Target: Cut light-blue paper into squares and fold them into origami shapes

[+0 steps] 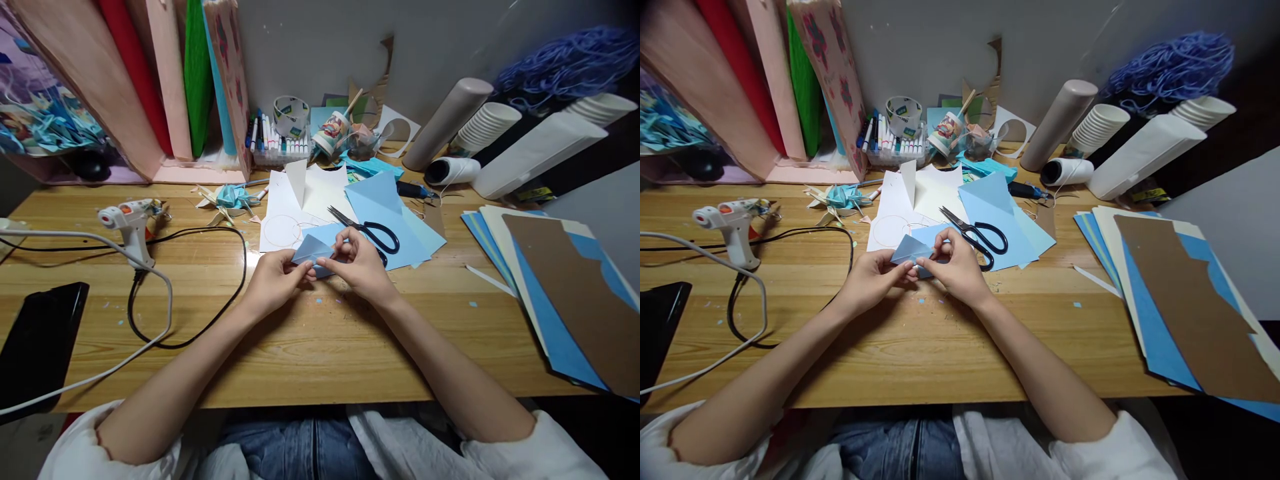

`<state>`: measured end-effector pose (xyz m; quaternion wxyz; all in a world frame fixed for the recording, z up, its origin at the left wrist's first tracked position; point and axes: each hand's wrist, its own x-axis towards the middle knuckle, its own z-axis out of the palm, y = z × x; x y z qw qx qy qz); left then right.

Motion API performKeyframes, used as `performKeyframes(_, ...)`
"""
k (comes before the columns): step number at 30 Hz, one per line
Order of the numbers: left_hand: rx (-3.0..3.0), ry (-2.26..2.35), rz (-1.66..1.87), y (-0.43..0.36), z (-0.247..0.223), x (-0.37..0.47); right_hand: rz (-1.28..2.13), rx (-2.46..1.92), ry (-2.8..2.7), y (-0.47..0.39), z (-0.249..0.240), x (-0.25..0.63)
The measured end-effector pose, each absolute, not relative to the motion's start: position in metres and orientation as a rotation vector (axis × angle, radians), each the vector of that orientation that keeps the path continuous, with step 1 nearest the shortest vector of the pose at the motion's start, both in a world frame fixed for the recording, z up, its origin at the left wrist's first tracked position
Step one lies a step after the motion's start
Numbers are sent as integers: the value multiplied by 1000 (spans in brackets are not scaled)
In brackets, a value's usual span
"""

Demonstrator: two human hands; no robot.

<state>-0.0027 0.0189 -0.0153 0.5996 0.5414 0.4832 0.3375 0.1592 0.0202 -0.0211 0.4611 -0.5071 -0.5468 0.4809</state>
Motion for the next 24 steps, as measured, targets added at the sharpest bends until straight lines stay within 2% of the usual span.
performKeyframes(5, 1145, 1077, 764, 21, -16, -4, 1283, -1228, -1324, 24, -20, 164)
performKeyframes(14, 1378, 1077, 951, 25, -7, -9, 1287, -1160, -1427, 22, -19, 163)
performKeyframes(21, 1127, 1084, 891, 26, -5, -10, 1193, -1088, -1468, 20, -22, 159)
performKeyframes(24, 1171, 1134, 928, 25, -5, -9, 1037, -1128, -1570, 19, -20, 158)
